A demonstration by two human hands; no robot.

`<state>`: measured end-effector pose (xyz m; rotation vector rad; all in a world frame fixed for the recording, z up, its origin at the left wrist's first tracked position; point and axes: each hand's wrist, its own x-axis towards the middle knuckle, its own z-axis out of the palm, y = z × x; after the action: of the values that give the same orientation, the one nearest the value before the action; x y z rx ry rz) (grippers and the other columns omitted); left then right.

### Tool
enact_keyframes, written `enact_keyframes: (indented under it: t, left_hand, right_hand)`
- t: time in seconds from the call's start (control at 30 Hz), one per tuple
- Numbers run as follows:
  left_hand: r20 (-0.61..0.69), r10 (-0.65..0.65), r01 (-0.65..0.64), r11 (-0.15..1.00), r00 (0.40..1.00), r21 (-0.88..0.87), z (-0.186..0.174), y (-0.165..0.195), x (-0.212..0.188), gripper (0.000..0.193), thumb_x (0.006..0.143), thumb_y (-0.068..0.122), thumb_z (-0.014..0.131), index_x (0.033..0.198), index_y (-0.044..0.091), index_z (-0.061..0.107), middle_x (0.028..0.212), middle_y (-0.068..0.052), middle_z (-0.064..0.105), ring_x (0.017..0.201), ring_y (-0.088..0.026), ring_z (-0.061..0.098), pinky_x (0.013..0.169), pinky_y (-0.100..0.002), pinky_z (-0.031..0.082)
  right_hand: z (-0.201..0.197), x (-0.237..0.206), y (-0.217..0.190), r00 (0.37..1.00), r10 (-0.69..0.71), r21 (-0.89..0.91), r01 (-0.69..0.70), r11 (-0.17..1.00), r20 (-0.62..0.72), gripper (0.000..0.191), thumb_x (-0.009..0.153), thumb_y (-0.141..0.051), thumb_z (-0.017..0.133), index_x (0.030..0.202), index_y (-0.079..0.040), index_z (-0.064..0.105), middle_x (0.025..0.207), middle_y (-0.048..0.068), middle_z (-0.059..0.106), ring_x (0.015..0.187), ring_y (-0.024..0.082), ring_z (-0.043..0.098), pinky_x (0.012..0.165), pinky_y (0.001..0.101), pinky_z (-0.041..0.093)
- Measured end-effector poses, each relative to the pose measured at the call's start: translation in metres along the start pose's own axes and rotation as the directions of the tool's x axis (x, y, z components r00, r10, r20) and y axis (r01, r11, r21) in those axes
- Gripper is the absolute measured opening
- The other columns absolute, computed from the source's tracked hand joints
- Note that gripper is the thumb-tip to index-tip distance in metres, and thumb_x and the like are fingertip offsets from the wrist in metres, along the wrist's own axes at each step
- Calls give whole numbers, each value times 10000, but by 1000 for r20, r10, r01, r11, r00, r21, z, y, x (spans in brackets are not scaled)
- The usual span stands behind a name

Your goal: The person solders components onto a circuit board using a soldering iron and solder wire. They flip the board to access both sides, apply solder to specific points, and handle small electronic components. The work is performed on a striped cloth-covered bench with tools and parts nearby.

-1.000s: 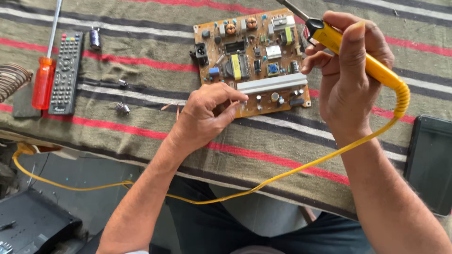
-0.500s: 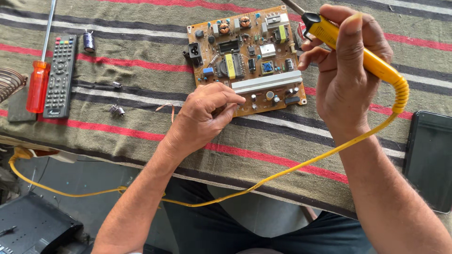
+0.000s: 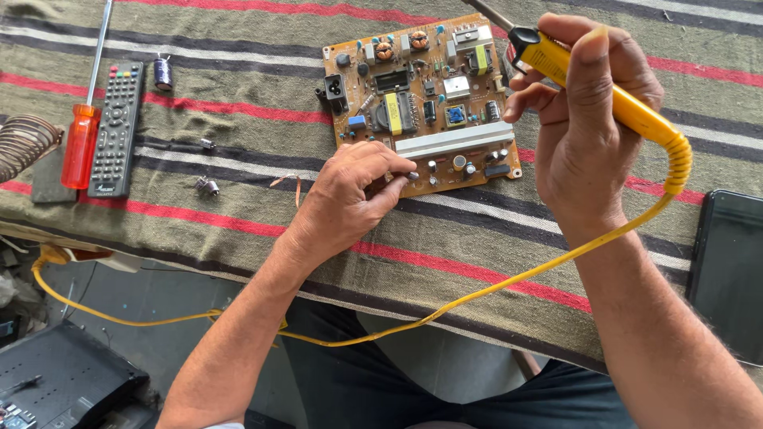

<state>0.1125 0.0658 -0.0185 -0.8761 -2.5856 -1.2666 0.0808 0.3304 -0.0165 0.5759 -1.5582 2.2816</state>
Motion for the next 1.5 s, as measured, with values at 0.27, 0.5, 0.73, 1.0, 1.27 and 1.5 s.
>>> enact_keyframes:
  t: [0.27,0.5,0.73,1.0,1.27,1.5]
  left_hand:
    - [12,-1,1,1000,1000,12,1,-4,1,138,931,72,743,1068,71,732,977,-54,724,985,-219,699,951,-390,498]
    - [15,-14,14,1000,1000,0,2,-5,1,139,929,67,743,1067,71,730,977,-52,729,983,-217,703,961,-388,500]
    - [23,-28,29,999,999,-14,2,-6,2,138,932,72,741,1070,75,731,989,-49,729,989,-210,701,971,-388,499]
    - [12,-42,42,999,999,-3,3,-6,1,146,933,75,740,1079,80,733,1015,-55,726,1007,-212,696,961,-385,508]
    - [-5,-23,23,999,1000,25,4,-4,2,139,938,85,733,1077,73,727,1026,-61,723,1016,-225,694,956,-387,509]
    - [3,-42,42,999,999,10,4,-4,3,137,939,89,734,1075,75,730,1013,-55,715,978,-222,685,924,-380,511]
  right_hand:
    - [0,1,0,1000,7,-10,-7,1000,1,381,1177,-327,631,1303,31,669,1084,139,668,893,182,715,711,319,627]
    - [-2,1,3,1000,-10,-12,10,1000,15,365,1183,-319,630,1302,23,673,1100,142,667,898,180,721,716,322,636]
    - [-3,1,5,999,-29,-21,29,999,31,352,1198,-327,638,1309,5,675,1153,145,672,916,190,734,731,328,650]
    - [-3,0,4,1000,-13,-9,13,1000,24,359,1186,-326,643,1311,9,678,1143,146,680,913,189,733,737,329,649]
    - [-3,1,2,999,-16,-13,17,1000,28,369,1191,-339,645,1308,9,679,1133,149,694,907,181,732,738,327,651]
    - [-4,1,4,1000,-16,-8,16,1000,26,361,1190,-329,642,1308,9,681,1108,142,673,908,185,733,740,330,650]
